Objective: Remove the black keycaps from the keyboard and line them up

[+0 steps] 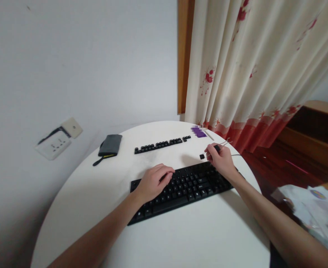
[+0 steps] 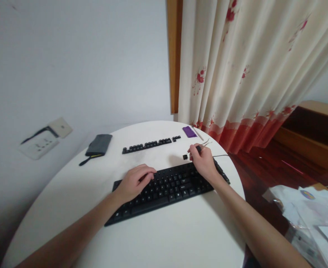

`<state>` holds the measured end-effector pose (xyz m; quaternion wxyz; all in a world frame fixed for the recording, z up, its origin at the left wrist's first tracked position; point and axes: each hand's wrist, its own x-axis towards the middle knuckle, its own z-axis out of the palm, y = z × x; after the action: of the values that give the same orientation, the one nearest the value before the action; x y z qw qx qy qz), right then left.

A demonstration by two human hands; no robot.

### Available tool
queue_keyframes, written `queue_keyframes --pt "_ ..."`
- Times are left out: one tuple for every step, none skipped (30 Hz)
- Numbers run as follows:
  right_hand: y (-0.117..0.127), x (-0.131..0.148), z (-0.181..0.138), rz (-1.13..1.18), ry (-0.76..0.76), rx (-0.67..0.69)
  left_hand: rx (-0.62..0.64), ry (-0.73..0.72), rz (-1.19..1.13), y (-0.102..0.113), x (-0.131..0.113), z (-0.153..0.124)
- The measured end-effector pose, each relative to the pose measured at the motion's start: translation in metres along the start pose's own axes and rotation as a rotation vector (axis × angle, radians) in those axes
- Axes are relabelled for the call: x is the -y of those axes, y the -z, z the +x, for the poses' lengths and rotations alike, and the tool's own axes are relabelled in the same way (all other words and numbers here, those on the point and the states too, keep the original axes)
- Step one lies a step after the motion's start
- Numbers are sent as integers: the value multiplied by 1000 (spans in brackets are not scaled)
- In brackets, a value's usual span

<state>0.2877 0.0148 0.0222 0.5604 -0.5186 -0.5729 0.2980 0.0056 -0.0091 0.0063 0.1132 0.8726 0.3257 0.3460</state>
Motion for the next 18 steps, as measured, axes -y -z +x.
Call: queue_keyframes --pt "-8 9 -2 2 27 38 -6 18 -2 0 0 0" --pt "-16 17 -5 -4 53 83 -14 38 -7 0 1 -1" --pt "-25 25 -7 -17 80 120 -26 56 -15 -1 1 -1" --pt "-34 32 -10 -34 104 158 -40 74 -26 -1 2 -2" --pt "-43 38 -12 -54 131 194 -53 90 -38 -2 2 -2" --pt "-51 42 -15 -78 156 219 -66 106 -48 -2 3 -2" --pt "-59 45 -19 -101 176 235 -80 122 -55 -3 4 -2" --pt "-66 46 -22 -117 189 245 -90 135 -59 -3 4 -3" --pt "-72 46 -27 -128 198 254 -100 141 -57 -4 5 -3" --pt "-76 45 -31 -134 207 267 -109 137 -49 -4 5 -2" --pt "-79 43 -35 -139 220 282 -117 124 -38 -4 6 -2" --pt "-81 41 -39 -144 235 295 -120 105 -27 -5 6 -2" --pt "-82 38 -43 -149 248 302 -119 82 -19 -5 5 -1" --pt "-82 36 -46 -154 251 304 -116 59 -13 -5 5 0" --pt "-81 34 -48 -156 243 300 -113 40 -9 -5 5 0" --pt "-80 33 -49 -155 225 295 -109 26 -8 -5 5 1" --pt "-79 32 -50 -152 201 291 -108 17 -6 -5 4 1" --pt "-77 31 -51 -149 180 289 -110 11 -6 -5 4 1"
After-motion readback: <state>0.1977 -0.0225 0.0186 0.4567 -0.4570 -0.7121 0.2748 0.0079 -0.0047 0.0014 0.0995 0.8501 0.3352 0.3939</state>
